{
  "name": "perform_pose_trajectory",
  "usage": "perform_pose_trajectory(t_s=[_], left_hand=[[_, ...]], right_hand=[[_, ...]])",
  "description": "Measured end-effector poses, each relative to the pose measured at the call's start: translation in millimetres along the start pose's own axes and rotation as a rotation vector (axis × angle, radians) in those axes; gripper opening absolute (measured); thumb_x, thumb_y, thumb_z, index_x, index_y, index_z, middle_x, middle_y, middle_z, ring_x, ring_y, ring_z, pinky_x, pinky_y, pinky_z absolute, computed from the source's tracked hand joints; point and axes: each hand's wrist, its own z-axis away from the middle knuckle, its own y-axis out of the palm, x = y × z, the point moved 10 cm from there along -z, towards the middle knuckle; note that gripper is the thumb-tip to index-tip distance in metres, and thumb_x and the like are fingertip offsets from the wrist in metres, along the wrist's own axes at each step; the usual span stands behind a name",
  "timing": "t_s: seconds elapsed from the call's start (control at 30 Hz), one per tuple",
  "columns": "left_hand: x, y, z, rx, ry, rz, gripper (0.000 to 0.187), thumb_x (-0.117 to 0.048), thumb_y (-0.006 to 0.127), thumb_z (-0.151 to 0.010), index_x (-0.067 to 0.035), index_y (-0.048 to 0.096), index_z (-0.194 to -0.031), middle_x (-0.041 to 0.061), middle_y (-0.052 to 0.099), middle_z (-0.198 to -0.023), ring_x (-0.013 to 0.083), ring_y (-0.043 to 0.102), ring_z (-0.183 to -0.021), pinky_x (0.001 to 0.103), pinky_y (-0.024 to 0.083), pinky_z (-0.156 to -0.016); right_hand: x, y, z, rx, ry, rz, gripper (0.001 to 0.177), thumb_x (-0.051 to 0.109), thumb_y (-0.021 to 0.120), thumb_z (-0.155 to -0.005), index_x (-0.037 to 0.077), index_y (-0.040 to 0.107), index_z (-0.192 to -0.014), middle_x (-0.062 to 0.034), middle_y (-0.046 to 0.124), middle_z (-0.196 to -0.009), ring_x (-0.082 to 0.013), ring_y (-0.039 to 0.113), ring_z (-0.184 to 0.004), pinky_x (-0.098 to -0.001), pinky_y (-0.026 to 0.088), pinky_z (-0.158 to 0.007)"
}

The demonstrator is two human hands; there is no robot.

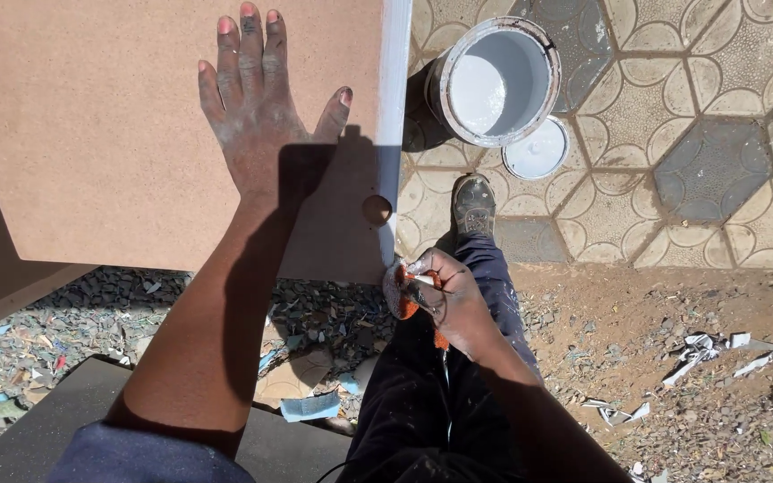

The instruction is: Applying white paint to the surfaces and edges of wooden boards using a sponge applicator.

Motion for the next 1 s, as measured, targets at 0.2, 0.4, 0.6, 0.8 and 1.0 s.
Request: perform_pose_trajectory(t_s=[0.2, 0.4, 0.6, 0.8, 1.0], left_hand=[[-1.0, -6.6, 0.4, 0.016, 0.001, 0.083, 0.089, -0.077, 0.044, -0.113, -0.015, 0.017, -0.171, 0.007, 0.011, -0.174, 0.0296, 0.01, -0.161, 0.058, 0.01, -0.13], [0.7, -6.8, 1.0, 0.025, -0.002, 0.192, 0.075, -0.062, 0.042, -0.117, -0.016, 0.013, -0.169, 0.01, 0.014, -0.175, 0.0323, 0.007, -0.159, 0.06, 0.008, -0.129], [-48.6, -25.1, 83.2, -0.359, -0.065, 0.871, 0.039, -0.026, 0.053, -0.109, -0.002, 0.064, -0.139, 0.015, 0.054, -0.153, 0.036, 0.04, -0.152, 0.056, 0.023, -0.128], [-163.5, 22.5, 184.0, -0.09, 0.054, 1.3, 0.02, -0.013, 0.064, -0.096, -0.007, 0.073, -0.113, 0.009, 0.076, -0.104, 0.0263, 0.073, -0.091, 0.038, 0.061, -0.084], [-205.2, 144.3, 184.8, 0.778, -0.341, 1.12, 0.052, -0.041, 0.043, -0.097, -0.016, 0.061, -0.139, 0.007, 0.064, -0.141, 0.028, 0.059, -0.13, 0.048, 0.045, -0.105]], right_hand=[[-36.9, -84.0, 0.1, -0.173, 0.174, -0.176, 0.041, 0.017, 0.078, -0.082, 0.002, 0.07, -0.118, -0.0106, 0.074, -0.119, -0.0216, 0.068, -0.111, -0.0332, 0.047, -0.104], [-37.0, -109.3, -0.7, 0.514, 0.195, -0.978, 0.058, 0.053, 0.063, -0.094, 0.011, 0.051, -0.132, -0.0078, 0.047, -0.091, -0.0198, 0.043, -0.083, -0.0264, 0.058, -0.051], [-0.8, -139.0, -39.0, 0.02, 0.068, -0.708, 0.015, 0.022, 0.074, -0.085, 0.01, 0.066, -0.085, -0.0107, 0.063, -0.087, -0.0224, 0.055, -0.073, -0.0377, 0.04, -0.065], [62.2, -193.4, -101.4, -0.597, 0.12, 0.162, 0.023, 0.0, 0.071, -0.094, 0.014, 0.065, -0.111, -0.0027, 0.07, -0.09, -0.0127, 0.062, -0.071, -0.0257, 0.05, -0.053], [102.2, -174.1, -216.5, -0.351, -0.023, 1.066, 0.045, 0.018, 0.071, -0.082, 0.01, 0.069, -0.126, -0.0012, 0.082, -0.097, -0.0124, 0.078, -0.093, -0.0272, 0.058, -0.081]])
